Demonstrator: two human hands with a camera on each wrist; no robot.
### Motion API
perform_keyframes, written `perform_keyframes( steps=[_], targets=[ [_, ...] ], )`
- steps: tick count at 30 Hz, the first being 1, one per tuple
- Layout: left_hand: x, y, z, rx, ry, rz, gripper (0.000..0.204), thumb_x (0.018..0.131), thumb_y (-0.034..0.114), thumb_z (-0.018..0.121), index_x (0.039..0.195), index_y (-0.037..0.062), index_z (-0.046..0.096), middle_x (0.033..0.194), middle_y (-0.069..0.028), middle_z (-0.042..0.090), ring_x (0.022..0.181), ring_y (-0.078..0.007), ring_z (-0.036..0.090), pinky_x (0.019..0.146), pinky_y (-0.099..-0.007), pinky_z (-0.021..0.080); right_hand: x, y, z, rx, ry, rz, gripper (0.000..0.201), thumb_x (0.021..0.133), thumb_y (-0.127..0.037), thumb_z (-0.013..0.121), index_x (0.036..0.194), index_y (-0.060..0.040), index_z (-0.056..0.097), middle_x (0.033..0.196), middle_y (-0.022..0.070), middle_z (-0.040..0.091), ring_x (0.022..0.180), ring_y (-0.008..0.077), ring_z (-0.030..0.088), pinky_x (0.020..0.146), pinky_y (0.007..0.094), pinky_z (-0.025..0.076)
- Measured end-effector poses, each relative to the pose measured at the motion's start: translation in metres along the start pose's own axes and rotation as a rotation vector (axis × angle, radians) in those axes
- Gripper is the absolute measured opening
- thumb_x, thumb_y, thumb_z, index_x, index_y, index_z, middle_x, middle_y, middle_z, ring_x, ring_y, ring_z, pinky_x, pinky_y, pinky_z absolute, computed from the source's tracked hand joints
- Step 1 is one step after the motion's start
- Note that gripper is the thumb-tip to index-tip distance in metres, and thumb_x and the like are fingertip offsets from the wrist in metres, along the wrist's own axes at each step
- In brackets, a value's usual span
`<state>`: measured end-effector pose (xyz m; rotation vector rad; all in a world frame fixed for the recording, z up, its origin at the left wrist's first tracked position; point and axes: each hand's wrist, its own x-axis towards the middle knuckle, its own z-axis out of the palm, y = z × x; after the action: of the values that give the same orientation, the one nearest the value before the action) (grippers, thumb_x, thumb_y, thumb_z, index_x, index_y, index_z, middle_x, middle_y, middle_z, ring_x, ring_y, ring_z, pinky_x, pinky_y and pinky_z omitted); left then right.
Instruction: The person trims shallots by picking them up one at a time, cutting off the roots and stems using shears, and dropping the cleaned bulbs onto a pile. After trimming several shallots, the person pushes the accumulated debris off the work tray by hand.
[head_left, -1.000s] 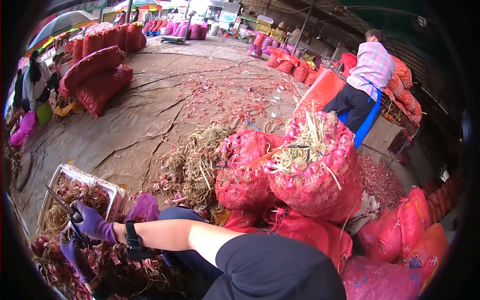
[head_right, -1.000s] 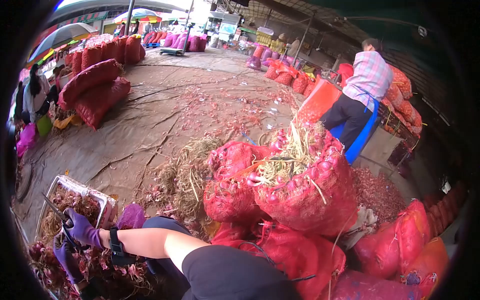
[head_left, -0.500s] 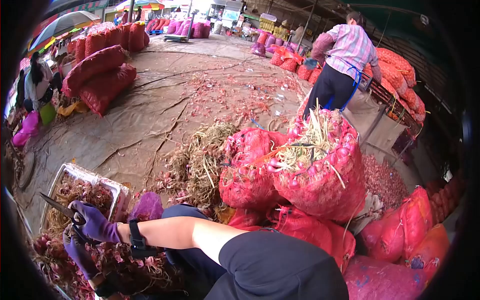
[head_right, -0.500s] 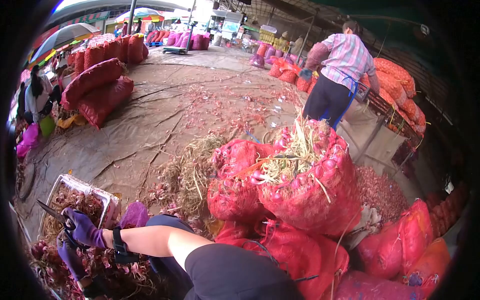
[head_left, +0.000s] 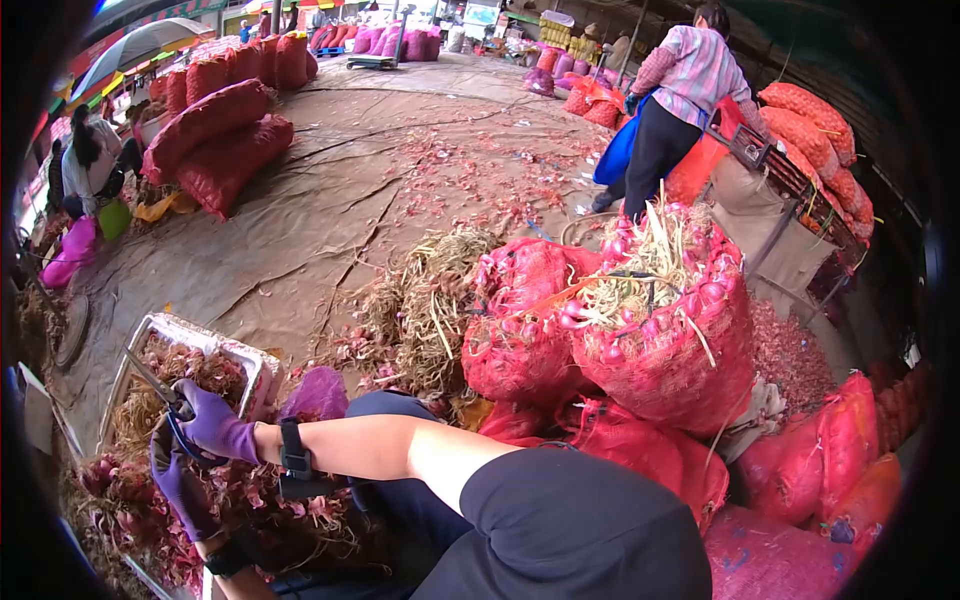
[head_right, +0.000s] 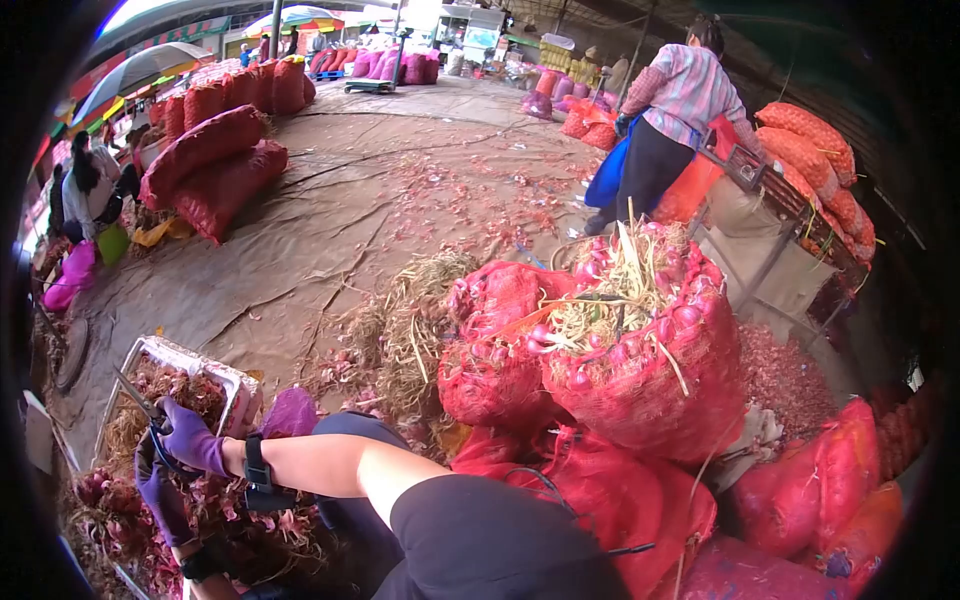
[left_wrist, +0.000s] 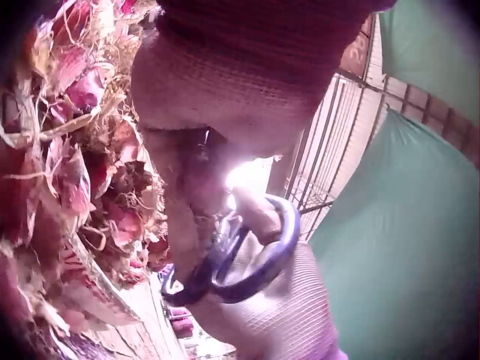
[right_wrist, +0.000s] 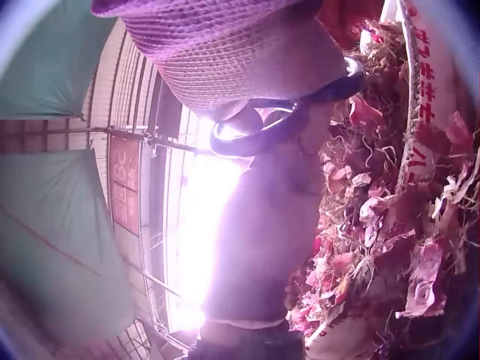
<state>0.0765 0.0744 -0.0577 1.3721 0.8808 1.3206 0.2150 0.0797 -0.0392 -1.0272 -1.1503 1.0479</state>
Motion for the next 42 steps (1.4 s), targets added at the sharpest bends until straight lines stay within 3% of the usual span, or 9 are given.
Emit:
perform_keyframes(
  steps=[13,21,25,29,31,34,37,39,42],
  targets=[
    [-0.004,0.014,0.018,-0.124,0.055,0.025,0.043,0.086,-0.005,0.052,0.129,-0.0026,0.049,0.117,-0.01,0.06,0.1,-0.015,0.06,0.084,-0.0251,0.049,0.002,0.005,-0.001,0.068,-0.012,0.077,0.048,0.073,-0.005,0.067,0.118,-0.0034,0.049,0.083,0.0058,0.056,0.076,0.0111,0.052,0.068,0.0281,0.047],
    [0.0,0.013,0.01,-0.109,-0.011,0.069,0.04,0.087,-0.003,0.054,0.127,-0.0022,0.049,0.112,-0.0089,0.061,0.096,-0.0137,0.06,0.08,-0.0247,0.05,0.002,0.008,0.003,-0.025,0.012,-0.236,0.036,0.073,-0.004,0.065,0.106,-0.0067,0.05,0.075,0.0086,0.056,0.068,0.0146,0.053,0.062,0.0311,0.045],
    [-0.006,0.029,0.034,0.148,0.086,0.155,0.035,0.086,-0.005,0.053,0.12,0.001,0.054,0.1,-0.005,0.063,0.088,-0.0106,0.059,0.075,-0.0233,0.049,0.0,0.008,0.003,-0.034,0.002,-0.308,0.032,0.072,-0.006,0.066,0.1,-0.0063,0.05,0.076,0.0081,0.054,0.071,0.0136,0.049,0.066,0.0318,0.045],
    [-0.004,0.019,0.017,0.873,0.184,0.472,0.025,0.087,-0.001,0.052,0.111,0.0013,0.059,0.095,-0.0092,0.065,0.083,-0.0166,0.061,0.073,-0.0296,0.049,-0.011,-0.012,-0.002,-0.177,-0.059,-0.295,0.043,0.075,-0.004,0.067,0.114,-0.0029,0.05,0.091,0.0097,0.06,0.08,0.016,0.059,0.074,0.0307,0.049],
    [-0.006,0.023,0.023,0.604,0.25,0.394,0.023,0.084,0.001,0.057,0.107,-0.0005,0.06,0.095,-0.0131,0.066,0.088,-0.0214,0.064,0.078,-0.0308,0.049,-0.014,-0.018,0.0,-0.246,-0.041,-0.453,0.044,0.076,-0.004,0.066,0.117,-0.004,0.05,0.088,0.0062,0.061,0.079,0.0148,0.06,0.073,0.0299,0.05],
    [-0.003,0.021,0.019,0.628,0.337,0.434,0.028,0.083,0.001,0.058,0.111,0.0008,0.06,0.1,-0.0135,0.065,0.092,-0.0235,0.064,0.082,-0.0329,0.049,-0.006,-0.016,-0.005,-0.003,-0.132,-0.107,0.04,0.074,-0.004,0.067,0.111,-0.0045,0.051,0.084,0.0053,0.059,0.076,0.0127,0.056,0.068,0.0289,0.048],
    [-0.002,0.012,0.0,1.041,0.535,0.477,0.025,0.086,0.003,0.056,0.111,0.0026,0.061,0.101,-0.0157,0.064,0.092,-0.0327,0.061,0.083,-0.0389,0.048,0.002,-0.023,-0.009,0.281,-0.162,0.113,0.031,0.081,0.0,0.063,0.109,-0.001,0.049,0.083,0.0015,0.056,0.072,0.0093,0.056,0.058,0.0238,0.048],
    [0.003,0.007,-0.01,0.98,0.619,0.466,0.025,0.09,0.005,0.055,0.115,0.0026,0.059,0.095,-0.0108,0.064,0.084,-0.0235,0.061,0.076,-0.033,0.048,0.012,-0.021,-0.018,0.34,-0.071,0.087,0.035,0.08,-0.003,0.066,0.11,-0.0027,0.047,0.083,0.0041,0.061,0.068,0.0118,0.061,0.058,0.0228,0.051],
    [-0.002,0.026,0.02,0.087,0.302,0.107,0.028,0.094,0.01,0.053,0.121,0.0021,0.053,0.087,0.0019,0.056,0.071,-0.004,0.047,0.063,-0.0193,0.042,0.017,-0.014,-0.03,0.344,-0.014,0.153,0.03,0.085,0.0,0.059,0.111,-0.0028,0.046,0.085,0.007,0.063,0.071,0.015,0.066,0.054,0.0232,0.053]
  ],
)
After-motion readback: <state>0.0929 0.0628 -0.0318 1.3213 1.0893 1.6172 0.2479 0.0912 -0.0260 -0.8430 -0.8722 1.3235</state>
